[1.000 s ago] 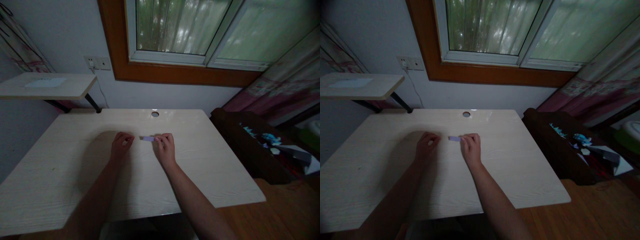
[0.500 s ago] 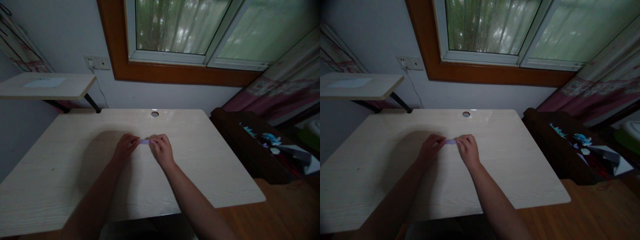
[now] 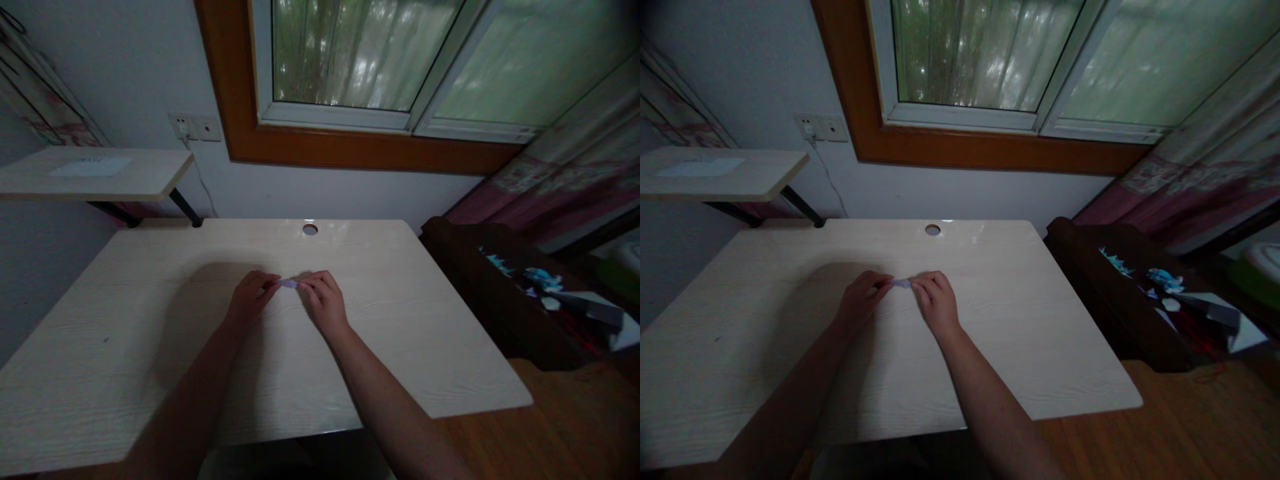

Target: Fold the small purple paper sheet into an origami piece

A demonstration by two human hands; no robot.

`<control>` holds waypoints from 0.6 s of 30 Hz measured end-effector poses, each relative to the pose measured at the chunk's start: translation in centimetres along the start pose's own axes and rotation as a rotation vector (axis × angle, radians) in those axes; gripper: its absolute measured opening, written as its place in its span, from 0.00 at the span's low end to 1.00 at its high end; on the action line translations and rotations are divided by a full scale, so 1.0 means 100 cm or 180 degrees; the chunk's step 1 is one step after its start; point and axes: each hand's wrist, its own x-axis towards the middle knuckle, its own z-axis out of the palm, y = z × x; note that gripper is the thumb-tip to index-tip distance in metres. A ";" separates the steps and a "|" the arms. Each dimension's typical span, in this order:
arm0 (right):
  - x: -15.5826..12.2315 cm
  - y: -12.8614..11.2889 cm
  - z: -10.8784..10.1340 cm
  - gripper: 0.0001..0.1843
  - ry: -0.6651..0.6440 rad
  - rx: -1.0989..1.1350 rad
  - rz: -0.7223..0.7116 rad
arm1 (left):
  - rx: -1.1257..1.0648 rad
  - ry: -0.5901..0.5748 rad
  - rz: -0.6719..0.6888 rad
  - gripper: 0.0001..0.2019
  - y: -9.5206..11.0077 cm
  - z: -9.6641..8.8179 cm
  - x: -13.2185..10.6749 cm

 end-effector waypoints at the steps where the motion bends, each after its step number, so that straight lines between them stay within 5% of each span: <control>1: 0.000 0.000 0.000 0.09 -0.0002 0.0011 -0.0007 | -0.0034 0.0012 0.0011 0.08 0.000 0.000 0.000; 18: 0.003 -0.006 -0.003 0.08 0.0016 0.0142 0.0099 | -0.0159 0.0021 -0.0016 0.09 -0.002 -0.001 0.001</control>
